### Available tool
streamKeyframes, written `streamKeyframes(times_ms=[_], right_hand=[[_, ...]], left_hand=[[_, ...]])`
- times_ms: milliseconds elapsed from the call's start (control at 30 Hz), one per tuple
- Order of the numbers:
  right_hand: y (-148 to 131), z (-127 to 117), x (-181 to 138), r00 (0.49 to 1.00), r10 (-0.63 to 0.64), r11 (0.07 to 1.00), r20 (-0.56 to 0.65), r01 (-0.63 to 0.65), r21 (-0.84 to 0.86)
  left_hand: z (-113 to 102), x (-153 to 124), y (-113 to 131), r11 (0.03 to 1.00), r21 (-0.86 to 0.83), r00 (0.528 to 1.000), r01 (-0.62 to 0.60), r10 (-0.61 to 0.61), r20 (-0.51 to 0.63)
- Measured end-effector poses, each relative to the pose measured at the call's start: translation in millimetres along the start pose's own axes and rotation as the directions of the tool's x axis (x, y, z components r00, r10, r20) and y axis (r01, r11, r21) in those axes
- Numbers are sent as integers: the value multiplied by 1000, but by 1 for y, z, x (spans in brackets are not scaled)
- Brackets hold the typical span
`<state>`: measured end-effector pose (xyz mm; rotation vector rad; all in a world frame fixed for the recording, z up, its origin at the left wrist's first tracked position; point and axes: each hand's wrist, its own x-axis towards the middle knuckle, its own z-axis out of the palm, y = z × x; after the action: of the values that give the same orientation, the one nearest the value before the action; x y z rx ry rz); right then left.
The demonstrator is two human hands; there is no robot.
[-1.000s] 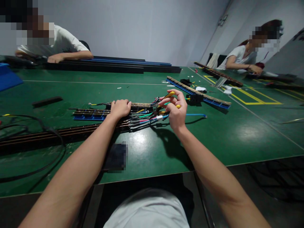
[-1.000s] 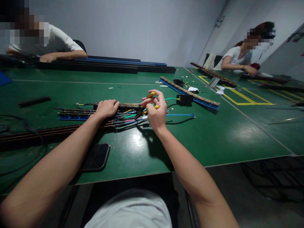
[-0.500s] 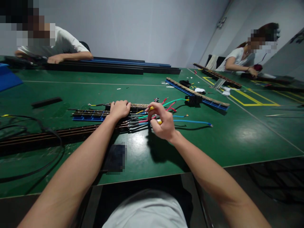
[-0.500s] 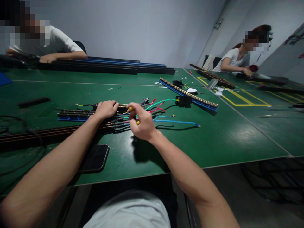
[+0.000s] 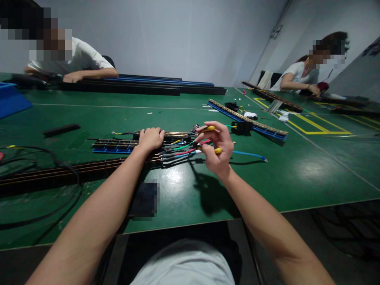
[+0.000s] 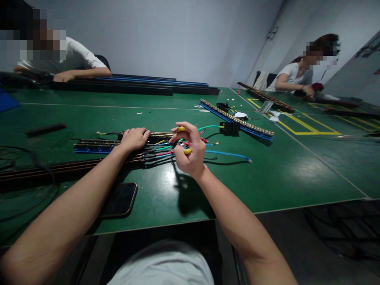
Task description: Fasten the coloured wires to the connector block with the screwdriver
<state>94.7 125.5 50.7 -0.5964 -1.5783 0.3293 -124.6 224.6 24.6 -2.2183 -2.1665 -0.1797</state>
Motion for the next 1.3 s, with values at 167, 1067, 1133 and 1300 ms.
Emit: streamKeyframes(times_ms=[167,1067,1133,1300], right_hand=[[10,-3,6,997,49,993,-62,-42,110],[19,-17,10,989,-97,979,108,114,-171],[32,-20,11,995,-95,980,36,100,-171],[67,-24,11,998,-50,975,26,55,-216]], left_hand=[[-1,-1,0,1000,-15,1000,-3,3,-1],[-1,0,0,1000,14,1000,-12,12,3],[-1,0,0,1000,10,1000,-12,12,5],[-3,0,1,1000,9,1000,-4,4,16]])
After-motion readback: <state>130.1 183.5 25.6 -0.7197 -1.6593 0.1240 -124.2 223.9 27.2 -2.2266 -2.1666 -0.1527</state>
